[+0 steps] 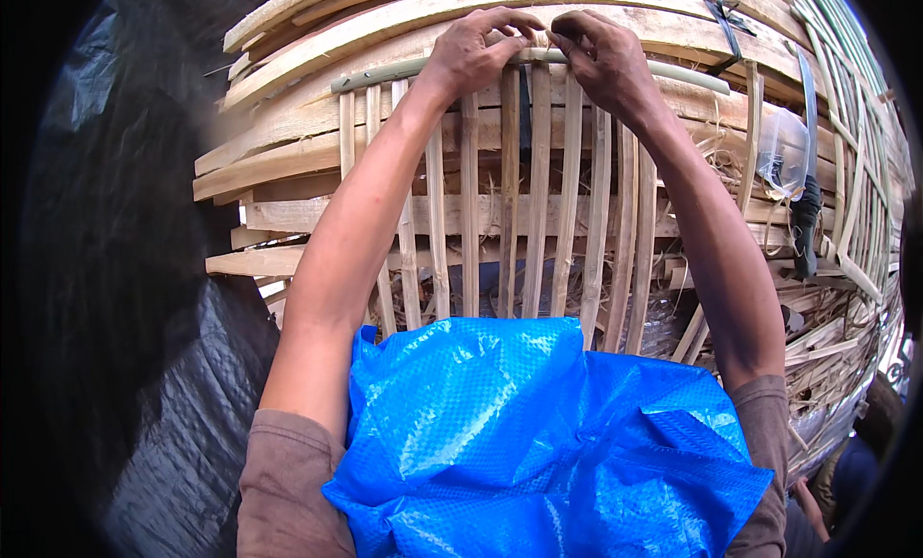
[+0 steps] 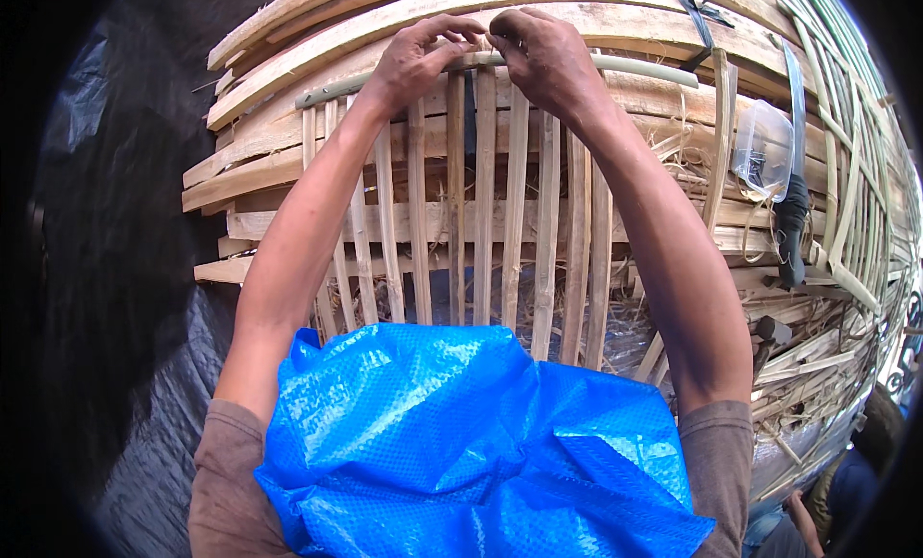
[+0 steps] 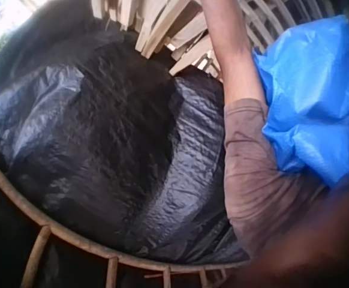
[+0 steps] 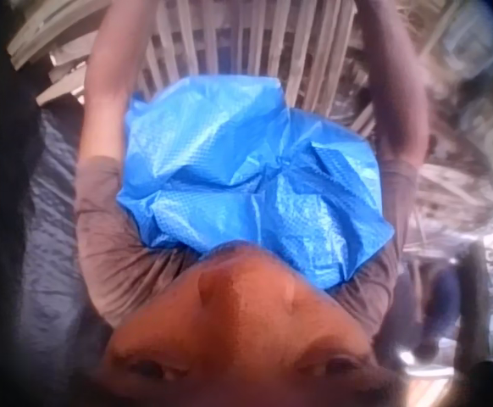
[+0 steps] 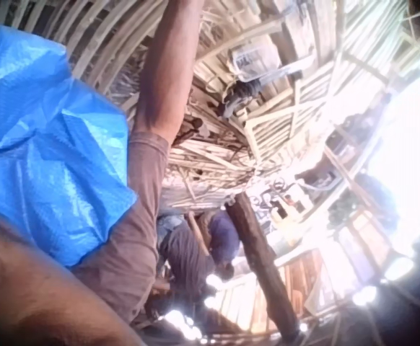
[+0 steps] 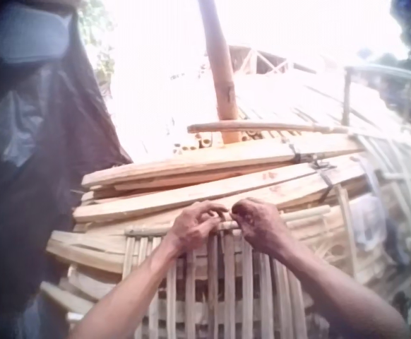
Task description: The person builds a bamboo structure by aligning thin bamboo slats against a crossbeam and hammering nails into them.
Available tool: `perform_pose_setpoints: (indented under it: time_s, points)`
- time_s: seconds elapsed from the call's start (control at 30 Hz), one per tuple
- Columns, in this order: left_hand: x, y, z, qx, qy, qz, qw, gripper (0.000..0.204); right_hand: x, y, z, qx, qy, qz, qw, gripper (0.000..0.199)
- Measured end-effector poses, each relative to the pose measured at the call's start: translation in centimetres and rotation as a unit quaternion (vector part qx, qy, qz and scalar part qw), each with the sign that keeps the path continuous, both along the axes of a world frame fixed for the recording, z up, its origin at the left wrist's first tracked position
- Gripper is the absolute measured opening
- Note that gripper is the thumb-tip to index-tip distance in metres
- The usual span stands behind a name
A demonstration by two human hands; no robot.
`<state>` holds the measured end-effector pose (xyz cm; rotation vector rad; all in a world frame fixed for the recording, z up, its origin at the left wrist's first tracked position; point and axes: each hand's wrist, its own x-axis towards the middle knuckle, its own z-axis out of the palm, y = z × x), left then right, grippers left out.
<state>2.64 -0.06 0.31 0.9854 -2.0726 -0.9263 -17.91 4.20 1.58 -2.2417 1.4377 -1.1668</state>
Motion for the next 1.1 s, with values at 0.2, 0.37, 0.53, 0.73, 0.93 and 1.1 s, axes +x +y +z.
perform_pose_setpoints:
  time_s: [0.2, 0.37, 0.53, 0.73, 0.93, 1.1]
  points:
    - [0.3, -0.4, -0.1, 0.009, 0.047, -0.024, 0.999, 0.031, 0.6, -0.2, 0.1, -0.027, 0.032, 0.017, 0.999, 0.018]
    - [0.3, -0.9, -0.4, 0.000, 0.068, -0.052, 0.996, 0.036, 0.8, -0.1, 0.0, -0.030, 0.035, 0.014, 0.999, 0.016]
    - [0.3, -0.5, -0.2, 0.046, 0.078, -0.044, 0.995, 0.043, 0.9, -0.2, 0.2, -0.032, 0.049, 0.017, 0.998, 0.015]
    - [0.2, -0.5, 0.3, 0.042, 0.082, -0.052, 0.994, 0.046, 1.1, 0.2, 0.3, -0.051, 0.057, 0.011, 0.997, 0.015]
    - [0.1, -0.2, 0.0, 0.109, 0.134, -0.044, 0.984, 0.046, 1.3, 0.6, 0.3, -0.044, 0.071, -0.001, 0.996, 0.017]
    - [-0.1, -0.5, -0.6, 0.104, 0.119, -0.018, 0.987, 0.037, 1.4, 0.8, 0.0, -0.046, 0.058, -0.019, 0.997, 0.017]
